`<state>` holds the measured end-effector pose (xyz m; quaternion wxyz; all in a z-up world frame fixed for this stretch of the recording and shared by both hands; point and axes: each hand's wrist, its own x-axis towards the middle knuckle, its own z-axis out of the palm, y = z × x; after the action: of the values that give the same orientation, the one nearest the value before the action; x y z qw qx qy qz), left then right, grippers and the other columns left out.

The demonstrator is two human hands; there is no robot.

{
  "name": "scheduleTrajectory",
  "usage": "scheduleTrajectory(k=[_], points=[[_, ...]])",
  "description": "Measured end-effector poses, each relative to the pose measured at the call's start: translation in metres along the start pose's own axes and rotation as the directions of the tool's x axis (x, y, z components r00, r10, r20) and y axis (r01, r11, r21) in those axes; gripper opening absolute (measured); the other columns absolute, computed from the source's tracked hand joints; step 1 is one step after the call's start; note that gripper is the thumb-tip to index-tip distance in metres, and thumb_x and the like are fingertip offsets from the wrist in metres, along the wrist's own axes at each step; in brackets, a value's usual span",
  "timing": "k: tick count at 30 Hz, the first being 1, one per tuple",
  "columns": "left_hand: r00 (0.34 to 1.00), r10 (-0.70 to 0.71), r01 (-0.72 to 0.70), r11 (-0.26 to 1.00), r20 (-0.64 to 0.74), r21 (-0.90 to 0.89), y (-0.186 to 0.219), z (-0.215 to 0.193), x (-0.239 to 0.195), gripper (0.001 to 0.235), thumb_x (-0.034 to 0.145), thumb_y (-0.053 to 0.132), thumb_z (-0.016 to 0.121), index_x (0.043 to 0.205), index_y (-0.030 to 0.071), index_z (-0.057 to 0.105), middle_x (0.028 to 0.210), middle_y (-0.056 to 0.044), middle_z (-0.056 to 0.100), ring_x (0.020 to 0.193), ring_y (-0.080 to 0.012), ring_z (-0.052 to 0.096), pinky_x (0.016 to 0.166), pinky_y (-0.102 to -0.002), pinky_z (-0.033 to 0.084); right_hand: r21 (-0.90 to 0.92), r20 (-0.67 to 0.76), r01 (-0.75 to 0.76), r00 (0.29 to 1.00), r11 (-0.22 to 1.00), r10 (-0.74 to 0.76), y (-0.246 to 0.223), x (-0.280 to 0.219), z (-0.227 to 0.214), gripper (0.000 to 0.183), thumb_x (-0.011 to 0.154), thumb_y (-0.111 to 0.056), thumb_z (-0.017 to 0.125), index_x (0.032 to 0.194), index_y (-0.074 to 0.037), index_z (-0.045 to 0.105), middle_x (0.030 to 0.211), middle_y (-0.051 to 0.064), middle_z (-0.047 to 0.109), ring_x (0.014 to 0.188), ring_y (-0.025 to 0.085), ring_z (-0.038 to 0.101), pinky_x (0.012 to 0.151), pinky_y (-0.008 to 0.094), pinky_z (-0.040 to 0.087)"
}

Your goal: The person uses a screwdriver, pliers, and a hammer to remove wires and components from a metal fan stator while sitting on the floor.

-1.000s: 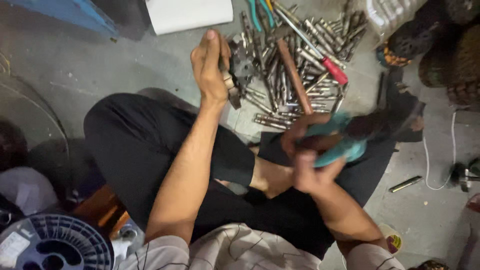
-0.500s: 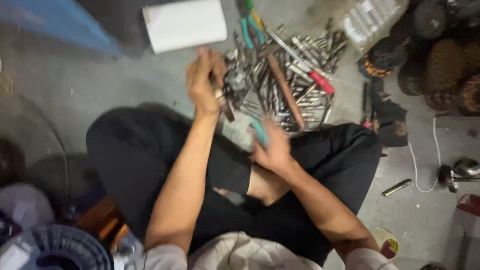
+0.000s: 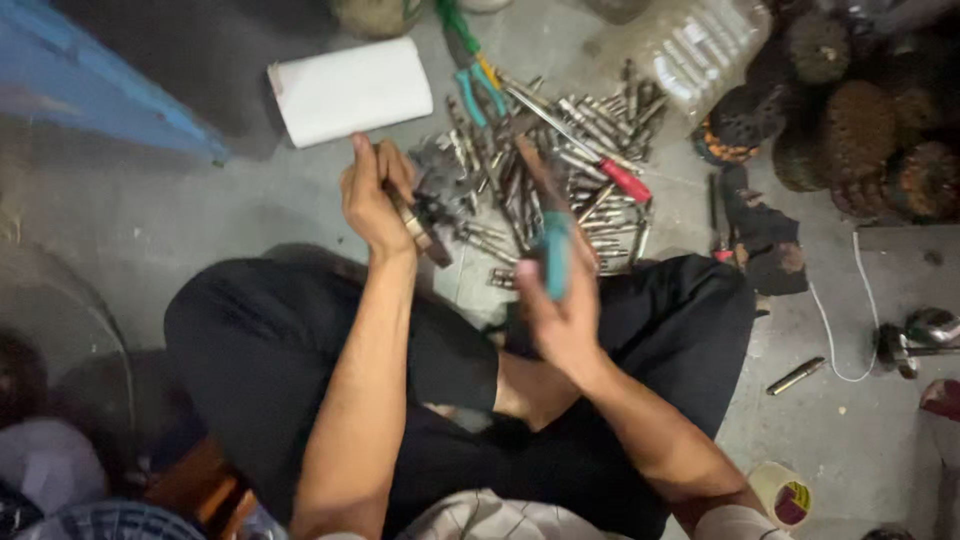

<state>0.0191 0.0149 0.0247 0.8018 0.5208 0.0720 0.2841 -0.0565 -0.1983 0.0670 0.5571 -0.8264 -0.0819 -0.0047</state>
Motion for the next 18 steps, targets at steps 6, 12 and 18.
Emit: scheduleTrajectory(k=[6,12,18], points=[[0.999,-0.032,0.032,0.999,-0.014,0.028,0.010,0.004,-0.009,0.058,0.112,0.042,0.044,0.066,0.006,0.044,0.062,-0.005,0.042,0.062,-0.0172,0.039,0.064,-0.035,0.032,-0.255,0.207,0.558,0.830,0.790,-0.519,0.024,0.009,0.020,0.023,0.104,-0.019,0.061,0.110,0.002,0.053,0.090,0.018,0.056,0.070,0.039,0.060,0.065,0.039,0.046],[0.976,-0.183,0.165,0.975,-0.116,-0.151,-0.007,-0.007,-0.013,0.060,0.111,0.041,0.046,0.059,0.012,0.036,0.056,-0.003,0.036,0.055,-0.0157,0.036,0.056,-0.033,0.028,0.472,-0.048,0.128,0.992,0.872,-0.120,0.051,-0.016,-0.003,0.014,0.105,-0.017,0.065,0.105,-0.005,0.058,0.080,0.010,0.055,0.064,0.022,0.051,0.056,0.035,0.042],[0.999,-0.029,0.027,0.999,-0.027,-0.047,-0.006,0.005,-0.001,0.061,0.111,0.045,0.048,0.061,0.010,0.040,0.057,-0.005,0.040,0.058,-0.0173,0.039,0.060,-0.035,0.031,-0.396,0.391,-0.102,0.880,0.912,0.268,0.050,0.012,0.018,0.023,0.097,-0.020,0.073,0.100,-0.005,0.056,0.070,0.009,0.055,0.061,0.026,0.055,0.058,0.038,0.041]])
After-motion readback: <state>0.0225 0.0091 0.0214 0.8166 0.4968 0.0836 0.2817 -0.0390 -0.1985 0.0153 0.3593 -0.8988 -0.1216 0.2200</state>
